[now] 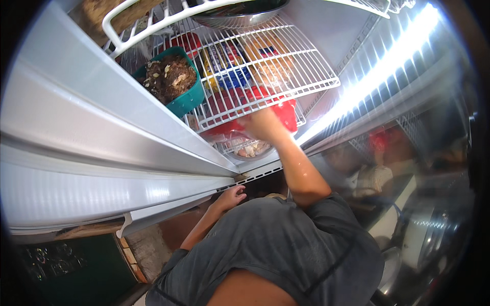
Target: The person slices red hot dogs on a wooden cutting board using a knife, then places them into a pan on a gas stove. They also retrieve a package of hot dogs from a refrigerator and continue slicing and transferring them.
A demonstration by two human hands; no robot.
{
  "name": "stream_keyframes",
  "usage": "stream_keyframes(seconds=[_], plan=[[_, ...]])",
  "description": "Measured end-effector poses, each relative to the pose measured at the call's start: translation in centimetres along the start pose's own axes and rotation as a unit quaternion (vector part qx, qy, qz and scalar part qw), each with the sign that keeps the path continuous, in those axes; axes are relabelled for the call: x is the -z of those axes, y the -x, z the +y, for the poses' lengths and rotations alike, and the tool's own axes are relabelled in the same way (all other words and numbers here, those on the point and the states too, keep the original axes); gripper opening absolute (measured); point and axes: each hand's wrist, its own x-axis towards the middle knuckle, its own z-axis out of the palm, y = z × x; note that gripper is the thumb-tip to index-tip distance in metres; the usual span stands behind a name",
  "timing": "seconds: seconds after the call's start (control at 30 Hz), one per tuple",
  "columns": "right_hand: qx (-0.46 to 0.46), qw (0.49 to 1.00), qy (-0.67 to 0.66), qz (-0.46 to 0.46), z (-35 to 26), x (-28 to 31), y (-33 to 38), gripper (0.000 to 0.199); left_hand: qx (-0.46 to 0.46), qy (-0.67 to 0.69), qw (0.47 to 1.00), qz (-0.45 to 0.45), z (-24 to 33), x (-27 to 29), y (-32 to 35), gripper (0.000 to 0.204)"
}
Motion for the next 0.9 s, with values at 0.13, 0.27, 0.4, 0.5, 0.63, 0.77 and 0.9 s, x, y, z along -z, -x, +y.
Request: stream_keyframes(seconds=[0.13,0.27,0.4,0.5,0.63,0.77,0.9], plan=[[-0.013,0.997,0.054,0.06,-1.5,-2.2,2.1,0.046,-0.015,-0.013,1.0,-0.015,1.9,0.6,-1.8,0.052],[-0.156,0.985,0.023,0.063,-1.0,-0.2,3.5,0.054,-0.04,0.112,0.992,-0.049,5.3,1.0,-2.8,0.046],[-0.173,0.977,-0.053,0.109,1.1,-1.0,2.6,0.043,-0.06,0.043,0.992,-0.105,9.0,1.6,-3.2,0.039],[-0.254,0.838,-0.467,0.126,6.1,-0.8,2.2,0.026,-0.088,0.01,0.991,-0.099,8.3,1.2,-3.4,0.043],[-0.194,0.69,-0.667,0.204,8.8,-0.8,3.9,0.026,-0.056,0.057,0.991,-0.107,6.3,1.4,-2.6,0.044],[-0.227,0.766,-0.563,0.211,14.1,-2.5,4.5,0.021,-0.023,0.113,0.989,-0.094,6.1,1.9,-2.6,0.037],[-0.31,0.744,-0.558,0.198,8.4,0.7,3.1,0.03,0.002,0.175,0.983,-0.063,8.8,2.9,-2.5,0.034]])
